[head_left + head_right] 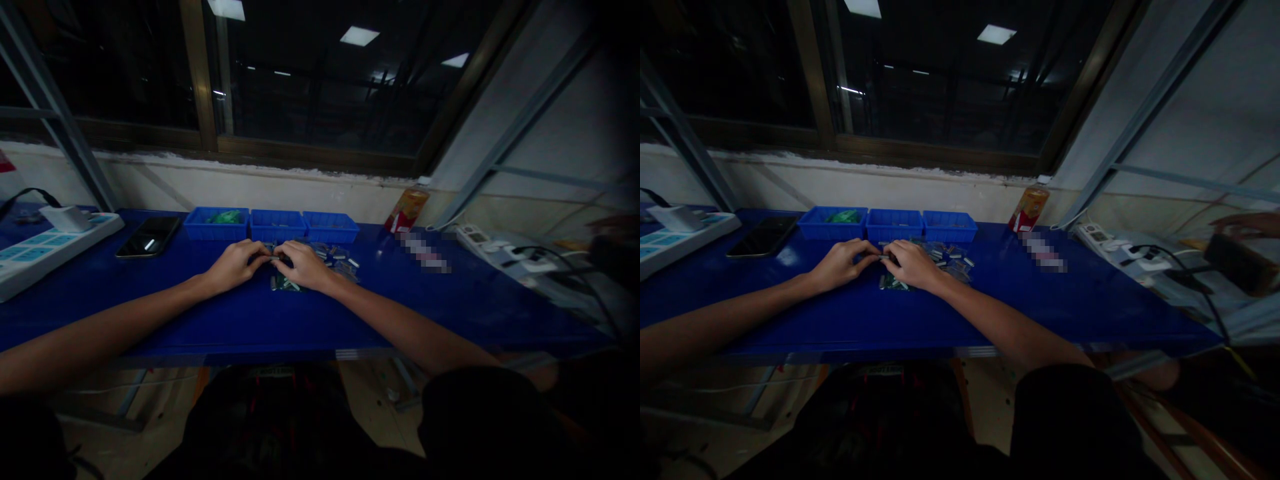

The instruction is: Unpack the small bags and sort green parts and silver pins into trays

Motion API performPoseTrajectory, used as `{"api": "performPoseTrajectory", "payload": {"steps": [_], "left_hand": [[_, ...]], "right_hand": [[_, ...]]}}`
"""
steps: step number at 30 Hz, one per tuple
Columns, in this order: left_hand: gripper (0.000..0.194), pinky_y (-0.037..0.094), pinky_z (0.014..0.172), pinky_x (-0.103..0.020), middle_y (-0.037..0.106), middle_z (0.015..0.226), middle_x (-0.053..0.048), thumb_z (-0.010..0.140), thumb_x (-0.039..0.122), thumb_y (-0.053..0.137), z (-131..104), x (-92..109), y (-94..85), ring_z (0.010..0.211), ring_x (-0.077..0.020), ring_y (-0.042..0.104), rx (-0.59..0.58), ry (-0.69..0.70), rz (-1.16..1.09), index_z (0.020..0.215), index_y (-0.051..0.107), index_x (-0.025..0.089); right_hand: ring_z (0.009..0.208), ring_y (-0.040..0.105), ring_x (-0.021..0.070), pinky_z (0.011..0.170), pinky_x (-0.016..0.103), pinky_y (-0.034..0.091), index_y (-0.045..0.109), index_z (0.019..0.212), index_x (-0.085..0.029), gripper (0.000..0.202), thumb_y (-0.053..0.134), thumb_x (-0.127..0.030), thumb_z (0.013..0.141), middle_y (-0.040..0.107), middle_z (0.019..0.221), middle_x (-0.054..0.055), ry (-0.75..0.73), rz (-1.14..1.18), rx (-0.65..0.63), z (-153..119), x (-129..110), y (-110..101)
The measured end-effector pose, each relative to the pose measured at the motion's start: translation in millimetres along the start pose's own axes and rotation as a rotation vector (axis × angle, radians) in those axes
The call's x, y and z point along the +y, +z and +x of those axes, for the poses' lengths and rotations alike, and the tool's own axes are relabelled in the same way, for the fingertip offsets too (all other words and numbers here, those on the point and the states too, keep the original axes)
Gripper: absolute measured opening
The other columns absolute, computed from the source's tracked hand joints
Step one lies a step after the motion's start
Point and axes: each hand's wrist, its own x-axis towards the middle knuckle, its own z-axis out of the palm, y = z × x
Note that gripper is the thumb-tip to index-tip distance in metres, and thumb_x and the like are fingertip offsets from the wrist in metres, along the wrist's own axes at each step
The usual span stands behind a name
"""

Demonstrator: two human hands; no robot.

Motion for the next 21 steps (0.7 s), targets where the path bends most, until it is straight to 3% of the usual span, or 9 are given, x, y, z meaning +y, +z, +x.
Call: {"api": "performPoseTrajectory", "payload": {"steps": [13,21], "left_hand": [[0.021,0.042,0.072,-0.031,0.064,0.083,-0.006,0.082,0.03,0.05,1.5,-1.2,0.1,0.077,-0.0182,0.056,0.02,-0.006,0.01,0.093,0.061,0.016],[0.025,0.046,0.065,-0.026,0.067,0.081,-0.006,0.079,0.035,0.054,1.2,-1.8,1.1,0.069,-0.0149,0.06,0.008,-0.19,-0.291,0.089,0.064,0.014]], "right_hand": [[0.075,0.052,0.0147,0.072,0.027,0.04,0.054,0.084,-0.016,0.02,0.039,-0.027,0.09,0.057,0.077,0.005,0.025,0.01,0.028,1.8,0.3,-0.6],[0.078,0.053,0.0153,0.072,0.028,0.041,0.051,0.091,-0.017,0.012,0.048,-0.026,0.085,0.057,0.083,0.005,0.028,0.053,0.061,0.8,-3.8,-3.4]]}}
